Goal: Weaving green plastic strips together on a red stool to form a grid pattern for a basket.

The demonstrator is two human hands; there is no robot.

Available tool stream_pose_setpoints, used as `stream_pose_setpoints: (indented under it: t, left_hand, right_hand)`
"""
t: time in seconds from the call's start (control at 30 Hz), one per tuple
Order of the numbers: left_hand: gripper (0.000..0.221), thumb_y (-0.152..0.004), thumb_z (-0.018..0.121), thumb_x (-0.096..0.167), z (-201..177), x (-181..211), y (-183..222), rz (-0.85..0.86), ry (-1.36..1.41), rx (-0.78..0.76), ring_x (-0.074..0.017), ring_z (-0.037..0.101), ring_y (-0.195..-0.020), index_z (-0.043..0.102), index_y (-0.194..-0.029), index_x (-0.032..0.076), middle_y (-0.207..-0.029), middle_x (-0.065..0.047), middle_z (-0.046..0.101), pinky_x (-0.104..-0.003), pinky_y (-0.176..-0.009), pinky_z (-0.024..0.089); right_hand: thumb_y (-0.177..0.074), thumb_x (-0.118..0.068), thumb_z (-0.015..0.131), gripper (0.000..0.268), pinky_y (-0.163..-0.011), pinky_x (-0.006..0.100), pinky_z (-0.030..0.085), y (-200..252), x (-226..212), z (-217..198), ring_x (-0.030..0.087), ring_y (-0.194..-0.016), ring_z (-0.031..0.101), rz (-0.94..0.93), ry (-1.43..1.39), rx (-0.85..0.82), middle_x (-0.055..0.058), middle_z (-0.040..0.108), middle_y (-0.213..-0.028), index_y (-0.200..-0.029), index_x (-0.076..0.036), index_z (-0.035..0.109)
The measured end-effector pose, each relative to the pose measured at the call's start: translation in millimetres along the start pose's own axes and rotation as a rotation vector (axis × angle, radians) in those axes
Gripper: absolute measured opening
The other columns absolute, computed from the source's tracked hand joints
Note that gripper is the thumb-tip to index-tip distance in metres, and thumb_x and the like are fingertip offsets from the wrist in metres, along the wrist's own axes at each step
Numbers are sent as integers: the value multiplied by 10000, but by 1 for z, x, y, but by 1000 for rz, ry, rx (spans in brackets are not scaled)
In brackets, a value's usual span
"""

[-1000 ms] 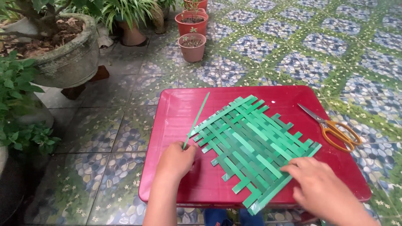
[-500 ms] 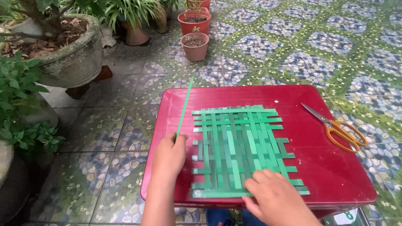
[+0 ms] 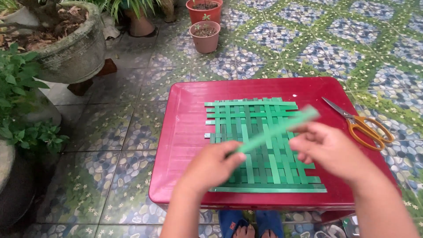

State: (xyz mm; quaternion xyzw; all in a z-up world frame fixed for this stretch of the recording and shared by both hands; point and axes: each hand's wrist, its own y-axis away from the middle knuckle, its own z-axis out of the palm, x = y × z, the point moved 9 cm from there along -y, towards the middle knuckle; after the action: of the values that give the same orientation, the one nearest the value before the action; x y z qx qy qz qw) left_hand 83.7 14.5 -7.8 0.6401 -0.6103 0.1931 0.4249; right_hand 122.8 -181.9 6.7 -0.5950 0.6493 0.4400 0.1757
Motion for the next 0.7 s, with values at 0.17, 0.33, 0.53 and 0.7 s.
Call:
stream_pose_setpoints:
  t: [0.17,0.33,0.53,0.7]
  left_hand:
    - [260,-821,501,326,27,22,2,135,-149,-133,-153,556,-698,634,-1028,244,-730,37,620,-313,-615,429]
    - [403,-782,471,413,12,7,-12,183,-153,90,-221,587,-995,593,-1121,232,-1098,-30,632,-388,-805,453]
    - [320,-792,503,342,-43,-41,-5,-205,-63,350,-153,631,-820,622,-1055,203,-984,18,678,-316,-732,468]
    - [230,-795,504,275,-49,-59,1,-358,-37,319,-137,619,-801,655,-923,158,-850,18,698,-272,-723,451]
  right_hand:
    - [-876,22,503,181,-536,392,435,-6,44,-14,329,-585,505,-29,-573,163,273,558,-709,-973,116,624]
    - [-935,-98,481,133,-468,329,422,-40,105,-45,255,-572,552,-253,-837,173,148,587,-744,-936,-15,585]
    - [-1011,-337,464,118,-526,189,356,-74,161,-92,68,-609,495,-357,-822,275,-49,523,-767,-1060,-247,523]
    - [-1004,-398,483,151,-533,201,327,-83,174,-87,74,-641,454,-325,-812,263,-60,487,-780,-1082,-270,497]
